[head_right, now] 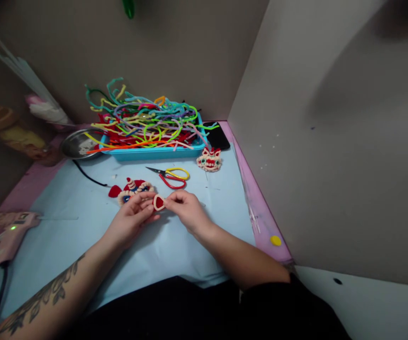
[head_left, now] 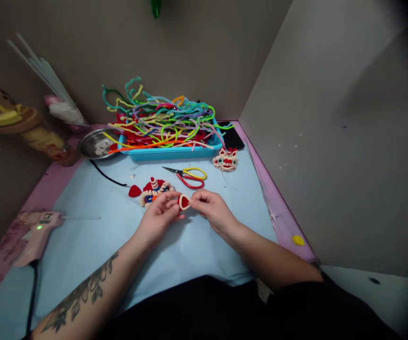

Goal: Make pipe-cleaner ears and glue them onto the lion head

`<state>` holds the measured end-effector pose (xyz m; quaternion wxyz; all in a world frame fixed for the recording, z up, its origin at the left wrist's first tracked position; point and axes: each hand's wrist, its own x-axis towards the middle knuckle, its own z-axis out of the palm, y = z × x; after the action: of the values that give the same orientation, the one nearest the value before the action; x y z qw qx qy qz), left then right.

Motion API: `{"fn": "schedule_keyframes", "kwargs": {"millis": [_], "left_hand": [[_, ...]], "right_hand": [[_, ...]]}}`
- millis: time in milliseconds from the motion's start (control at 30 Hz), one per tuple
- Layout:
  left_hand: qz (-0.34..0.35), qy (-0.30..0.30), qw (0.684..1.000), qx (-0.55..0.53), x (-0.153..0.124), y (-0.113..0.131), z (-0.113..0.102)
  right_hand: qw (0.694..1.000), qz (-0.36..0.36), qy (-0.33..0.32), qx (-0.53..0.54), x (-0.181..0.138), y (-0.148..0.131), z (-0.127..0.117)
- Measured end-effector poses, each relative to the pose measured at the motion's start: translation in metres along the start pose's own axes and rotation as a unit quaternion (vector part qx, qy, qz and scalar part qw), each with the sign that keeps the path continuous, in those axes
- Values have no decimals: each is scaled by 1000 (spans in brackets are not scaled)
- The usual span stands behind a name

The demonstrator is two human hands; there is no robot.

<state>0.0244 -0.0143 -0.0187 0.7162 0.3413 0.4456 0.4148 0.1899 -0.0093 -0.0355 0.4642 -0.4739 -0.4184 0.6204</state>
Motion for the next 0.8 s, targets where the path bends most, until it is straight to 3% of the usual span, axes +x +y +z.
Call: {"fn": "schedule_keyframes", "kwargs": {"millis": [367,600,800], "left_hand": [[14,-2,1000,-23,1,-6,2],[61,38,997,42,2,-8,6],[83,36,993,78,2,-9,3]], "right_hand": [[985,-109,31,-130,1,3,-2],[984,-101,28,-141,-2,0,1],[991,-95,14,-97,0,-7,-3]]}}
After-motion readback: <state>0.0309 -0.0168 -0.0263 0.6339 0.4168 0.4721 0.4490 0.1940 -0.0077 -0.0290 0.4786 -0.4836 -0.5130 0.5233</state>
